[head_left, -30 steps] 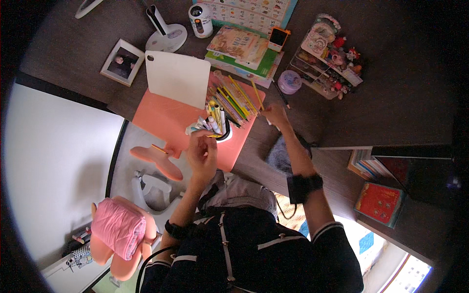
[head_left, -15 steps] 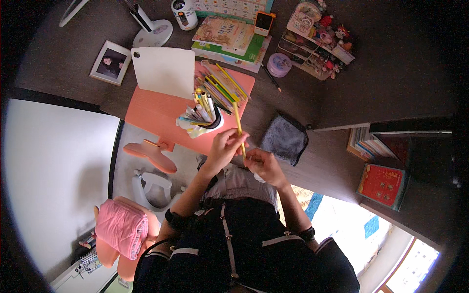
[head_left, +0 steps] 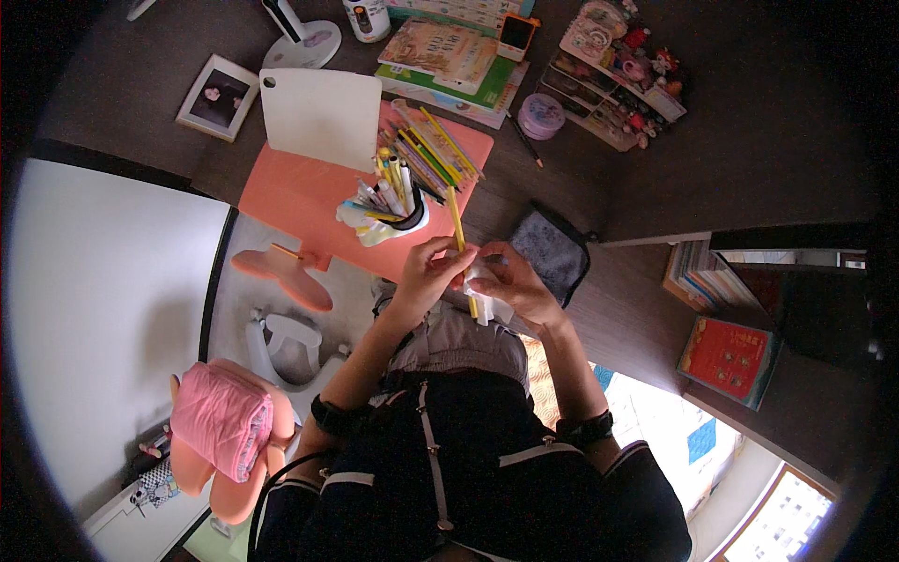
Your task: Cleaning and organizing pens on a desk using a cloth.
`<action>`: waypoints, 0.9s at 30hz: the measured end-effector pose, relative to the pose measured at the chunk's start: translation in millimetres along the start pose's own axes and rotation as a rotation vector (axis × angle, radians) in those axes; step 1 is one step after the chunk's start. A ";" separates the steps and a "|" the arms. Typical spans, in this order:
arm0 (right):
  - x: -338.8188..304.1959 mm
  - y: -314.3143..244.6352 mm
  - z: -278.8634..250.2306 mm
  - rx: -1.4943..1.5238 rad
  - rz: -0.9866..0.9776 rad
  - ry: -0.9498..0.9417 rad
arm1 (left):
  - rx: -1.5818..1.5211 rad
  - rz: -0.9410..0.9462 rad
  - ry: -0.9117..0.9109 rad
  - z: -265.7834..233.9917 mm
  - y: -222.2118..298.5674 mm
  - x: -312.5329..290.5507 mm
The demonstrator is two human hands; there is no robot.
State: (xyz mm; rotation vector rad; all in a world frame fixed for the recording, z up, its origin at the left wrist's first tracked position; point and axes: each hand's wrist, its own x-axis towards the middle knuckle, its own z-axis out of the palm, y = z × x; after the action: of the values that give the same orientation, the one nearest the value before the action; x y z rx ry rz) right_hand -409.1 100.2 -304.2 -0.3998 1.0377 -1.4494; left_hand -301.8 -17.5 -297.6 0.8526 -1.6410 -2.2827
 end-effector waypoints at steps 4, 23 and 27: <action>-1.7 0.1 3.3 -0.022 0.043 -0.011 | -0.014 -0.049 0.036 -0.7 1.6 -0.5; 11.1 -20.7 9.1 0.084 -0.273 0.316 | 0.519 0.244 -0.107 4.1 1.7 1.0; 16.0 -11.7 6.3 0.098 -0.290 0.288 | 0.458 0.211 -0.094 3.8 1.5 3.0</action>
State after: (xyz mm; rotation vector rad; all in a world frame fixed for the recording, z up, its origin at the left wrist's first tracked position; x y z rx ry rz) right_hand -414.5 81.4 -297.0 -0.2836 1.1651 -1.8505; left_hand -306.6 -16.4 -296.4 0.6203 -2.2251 -1.8602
